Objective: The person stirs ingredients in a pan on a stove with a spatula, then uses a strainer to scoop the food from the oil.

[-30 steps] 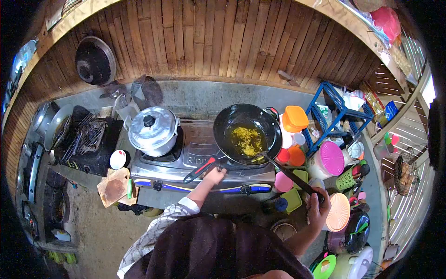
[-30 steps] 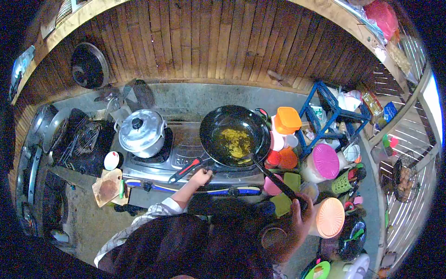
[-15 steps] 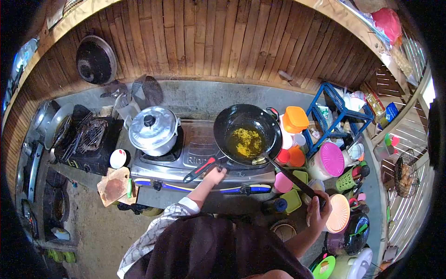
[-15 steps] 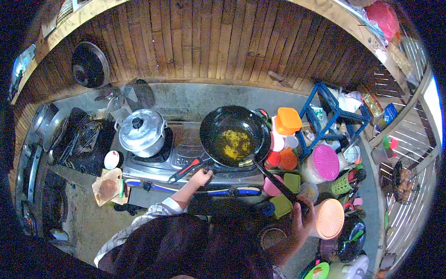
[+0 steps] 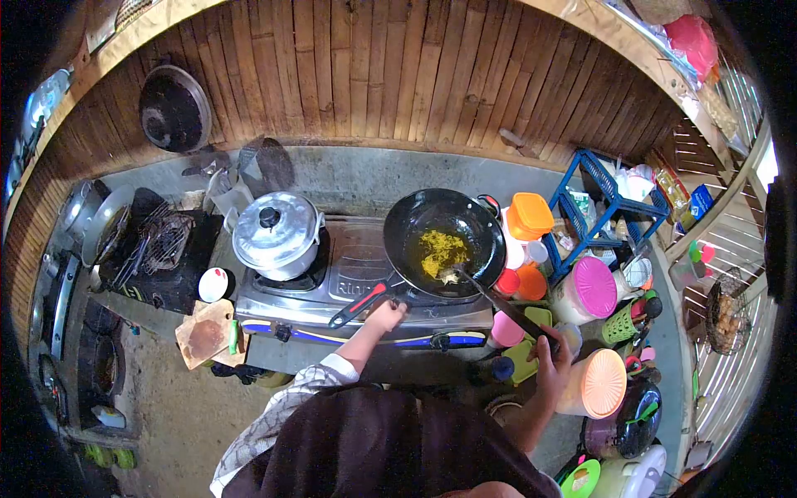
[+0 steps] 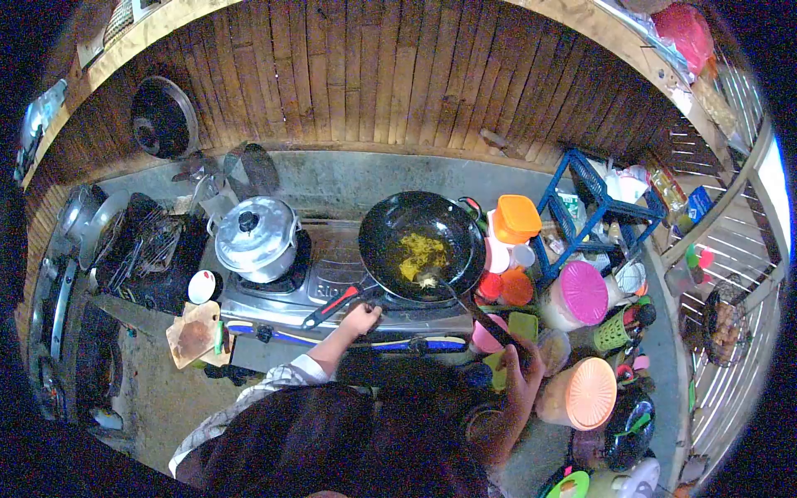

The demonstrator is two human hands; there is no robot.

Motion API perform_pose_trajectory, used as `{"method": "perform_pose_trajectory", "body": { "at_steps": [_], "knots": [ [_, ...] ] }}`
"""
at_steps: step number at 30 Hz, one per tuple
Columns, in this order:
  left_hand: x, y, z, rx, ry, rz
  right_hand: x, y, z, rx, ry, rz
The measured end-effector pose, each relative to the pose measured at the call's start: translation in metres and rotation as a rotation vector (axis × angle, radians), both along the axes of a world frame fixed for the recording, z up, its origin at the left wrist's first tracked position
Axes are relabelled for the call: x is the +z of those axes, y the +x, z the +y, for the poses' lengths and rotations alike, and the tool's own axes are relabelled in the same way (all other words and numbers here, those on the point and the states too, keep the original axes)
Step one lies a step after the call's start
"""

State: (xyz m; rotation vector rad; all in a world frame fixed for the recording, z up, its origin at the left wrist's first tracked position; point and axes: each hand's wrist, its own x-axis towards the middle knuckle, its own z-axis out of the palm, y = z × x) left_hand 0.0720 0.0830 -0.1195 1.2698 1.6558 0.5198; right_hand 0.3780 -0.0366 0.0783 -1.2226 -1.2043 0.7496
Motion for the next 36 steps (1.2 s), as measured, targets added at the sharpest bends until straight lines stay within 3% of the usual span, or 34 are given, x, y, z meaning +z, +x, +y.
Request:
{"method": "perform_pose_trajectory", "body": {
  "at_steps": [3,10,14,17,19,24,29,31,33,35,36],
  "knots": [
    [0.028,0.003,-0.009,0.024,-0.003,-0.043,-0.010,-0.004,0.010,0.026,-0.041,0.017],
    [0.030,0.001,-0.009,0.036,0.003,0.001,-0.029,-0.025,0.033,0.086,-0.186,0.069],
    [0.005,-0.001,-0.003,0.007,0.010,-0.008,-0.088,-0.023,0.059,0.094,-0.055,0.020],
    [0.004,0.001,-0.004,0.029,0.029,0.004,-0.067,-0.052,0.052,0.057,-0.111,-0.081],
    [-0.001,0.000,-0.002,0.042,0.018,0.009,-0.094,-0.052,0.059,0.067,-0.164,0.043],
    [-0.012,0.002,-0.002,0.078,0.126,-0.055,-0.091,-0.056,0.055,0.044,-0.110,0.017],
    [0.005,-0.001,-0.009,0.021,0.046,-0.072,-0.070,-0.043,0.045,0.040,-0.062,0.020],
    [0.012,0.000,-0.017,0.003,0.068,-0.085,-0.075,-0.033,0.043,0.061,0.028,0.131],
    [0.009,0.005,-0.031,0.055,0.488,0.077,-0.067,-0.025,0.035,0.034,-0.027,0.094],
    [-0.003,-0.001,-0.039,0.092,0.508,-0.100,-0.050,-0.020,0.026,0.003,-0.083,0.056],
    [-0.003,-0.004,-0.045,0.166,0.389,-0.358,-0.042,-0.018,0.021,-0.029,-0.098,0.062]
  ]
}}
